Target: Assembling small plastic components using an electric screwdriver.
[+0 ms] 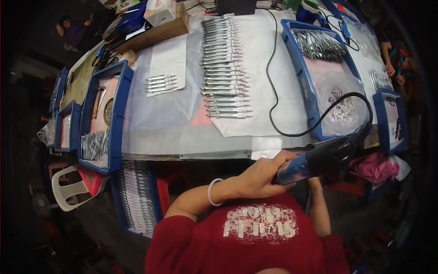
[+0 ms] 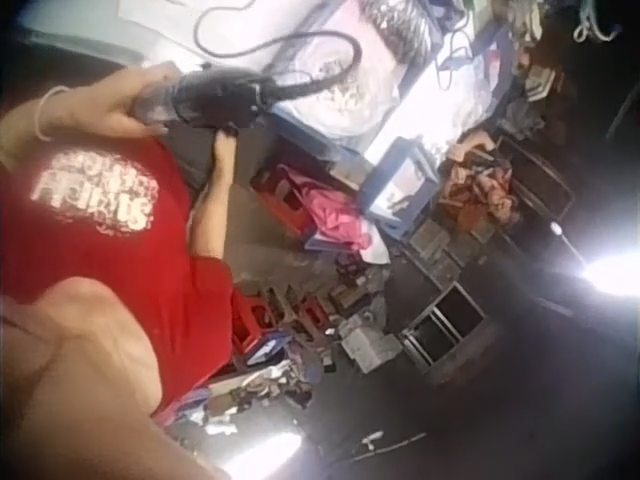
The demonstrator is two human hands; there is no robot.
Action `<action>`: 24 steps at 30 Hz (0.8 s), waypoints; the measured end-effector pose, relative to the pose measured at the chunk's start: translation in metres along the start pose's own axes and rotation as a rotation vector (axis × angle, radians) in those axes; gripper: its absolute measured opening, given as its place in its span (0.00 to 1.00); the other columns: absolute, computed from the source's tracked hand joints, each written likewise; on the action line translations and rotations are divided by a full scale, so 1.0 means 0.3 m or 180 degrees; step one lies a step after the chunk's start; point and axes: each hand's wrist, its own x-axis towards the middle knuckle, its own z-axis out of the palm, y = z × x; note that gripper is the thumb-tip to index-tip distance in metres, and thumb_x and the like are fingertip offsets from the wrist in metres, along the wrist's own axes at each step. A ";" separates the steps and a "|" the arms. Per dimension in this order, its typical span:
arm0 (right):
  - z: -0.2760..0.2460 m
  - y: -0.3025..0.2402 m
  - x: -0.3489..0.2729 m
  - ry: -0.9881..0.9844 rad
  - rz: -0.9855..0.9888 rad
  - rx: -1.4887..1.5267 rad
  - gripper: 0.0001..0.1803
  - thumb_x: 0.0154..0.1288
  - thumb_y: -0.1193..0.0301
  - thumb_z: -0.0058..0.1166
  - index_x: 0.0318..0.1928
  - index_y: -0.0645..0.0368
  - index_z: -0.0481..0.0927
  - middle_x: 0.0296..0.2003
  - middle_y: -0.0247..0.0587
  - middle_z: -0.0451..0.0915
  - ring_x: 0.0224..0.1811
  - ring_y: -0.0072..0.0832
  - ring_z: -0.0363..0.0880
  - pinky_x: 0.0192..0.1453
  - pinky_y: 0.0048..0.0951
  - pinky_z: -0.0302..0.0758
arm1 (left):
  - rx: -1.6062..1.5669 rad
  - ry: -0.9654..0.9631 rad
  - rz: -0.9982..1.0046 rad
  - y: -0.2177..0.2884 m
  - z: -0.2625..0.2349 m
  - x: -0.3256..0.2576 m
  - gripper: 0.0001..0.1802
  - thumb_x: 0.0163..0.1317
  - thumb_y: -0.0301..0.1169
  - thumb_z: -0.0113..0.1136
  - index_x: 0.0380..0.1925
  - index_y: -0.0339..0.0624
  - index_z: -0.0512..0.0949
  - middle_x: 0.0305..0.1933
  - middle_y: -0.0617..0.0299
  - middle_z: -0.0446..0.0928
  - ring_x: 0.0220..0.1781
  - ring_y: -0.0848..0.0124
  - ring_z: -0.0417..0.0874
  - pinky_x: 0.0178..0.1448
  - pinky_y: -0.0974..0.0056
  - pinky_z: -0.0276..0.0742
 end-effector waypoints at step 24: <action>0.008 -0.136 -0.063 0.0073 -0.0508 -0.0592 0.32 0.61 0.69 0.58 0.64 0.59 0.63 0.61 0.45 0.68 0.63 0.34 0.66 0.67 0.33 0.63 | -0.0388 -0.0565 -0.0270 -0.059 0.069 0.088 0.30 0.49 0.29 0.66 0.52 0.39 0.67 0.35 0.52 0.79 0.34 0.57 0.84 0.39 0.63 0.77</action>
